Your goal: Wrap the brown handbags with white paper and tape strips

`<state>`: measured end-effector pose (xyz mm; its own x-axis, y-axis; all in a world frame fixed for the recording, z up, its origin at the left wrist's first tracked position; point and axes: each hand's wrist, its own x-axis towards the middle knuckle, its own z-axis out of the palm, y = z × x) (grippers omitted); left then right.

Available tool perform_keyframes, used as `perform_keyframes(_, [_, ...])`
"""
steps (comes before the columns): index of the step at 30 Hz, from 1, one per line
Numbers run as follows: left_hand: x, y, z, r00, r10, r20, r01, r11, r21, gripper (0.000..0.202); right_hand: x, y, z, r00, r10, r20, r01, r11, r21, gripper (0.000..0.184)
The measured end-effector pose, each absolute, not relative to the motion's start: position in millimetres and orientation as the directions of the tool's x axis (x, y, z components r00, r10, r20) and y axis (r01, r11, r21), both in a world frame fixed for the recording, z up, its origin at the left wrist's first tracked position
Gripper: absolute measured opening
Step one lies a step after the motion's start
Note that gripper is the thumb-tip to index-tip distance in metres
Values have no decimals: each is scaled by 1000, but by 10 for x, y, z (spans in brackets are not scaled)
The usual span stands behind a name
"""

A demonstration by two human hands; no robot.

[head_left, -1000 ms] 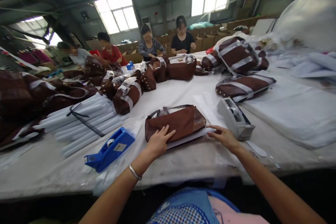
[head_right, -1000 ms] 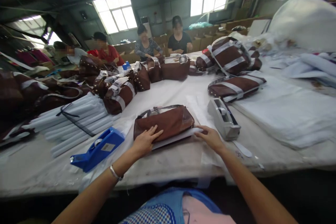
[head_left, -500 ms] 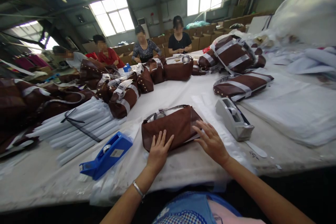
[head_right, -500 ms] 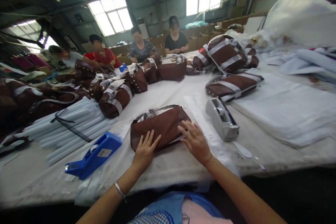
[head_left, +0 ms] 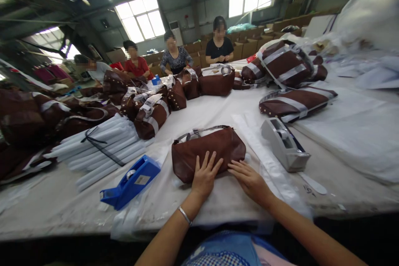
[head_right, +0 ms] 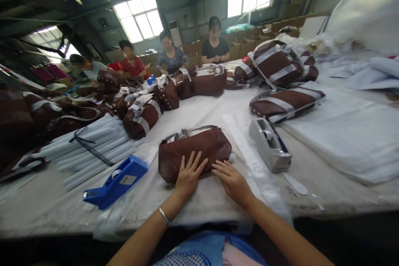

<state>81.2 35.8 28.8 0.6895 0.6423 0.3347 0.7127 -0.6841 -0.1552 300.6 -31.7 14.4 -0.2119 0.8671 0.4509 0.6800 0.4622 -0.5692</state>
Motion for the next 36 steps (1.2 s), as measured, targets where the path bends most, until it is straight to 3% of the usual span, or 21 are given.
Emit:
perform_keyframes(2, [796,374,219,679,637,365,719,-678,-152,68,2976,-448,165,107,953,282,463,203,-863,29])
perform_keyframes(4, [771,373,180,672,626,395,720,-676,-155,69,2915,-532,167,332,940,-80,12,-89,-996,33])
perform_keyframes(6, [752,372,151,669,606,431,719,-675,-167,69,2842,-524,150,292,884,-366,-443,-214,-871,48])
perform_keyframes(7, [745,378,135,668,591,452,717,-675,-176,68,2809,-481,136,240,867,-437,-592,-227,-774,53])
perform_keyframes(9, [736,407,98,676,556,484,705,-679,-204,67,2757,-335,103,169,848,-503,-737,-230,-636,53])
perform_keyframes(13, [710,483,77,679,522,515,693,-686,-219,68,2715,-7,54,113,831,-545,-795,-254,-551,30])
perform_keyframes(17, [653,514,163,669,528,522,690,-702,-174,69,2656,112,66,105,844,-526,-790,-250,-559,22])
perform_keyframes(22, [544,503,289,644,563,518,713,-688,-139,71,2378,60,248,215,921,-324,-671,-101,-734,46])
perform_keyframes(24, [517,472,323,643,567,515,718,-681,-147,69,2259,61,344,221,940,-260,-672,-46,-739,60])
perform_keyframes(27, [504,405,349,654,568,499,713,-684,-154,69,2165,105,437,255,922,-293,-697,-35,-716,73])
perform_keyframes(31, [528,352,287,671,536,512,700,-686,-199,76,2187,138,437,297,871,-392,-673,-101,-733,70])
perform_keyframes(36, [570,395,135,566,423,708,782,-547,-299,58,2210,88,452,290,867,-406,-667,-121,-735,62])
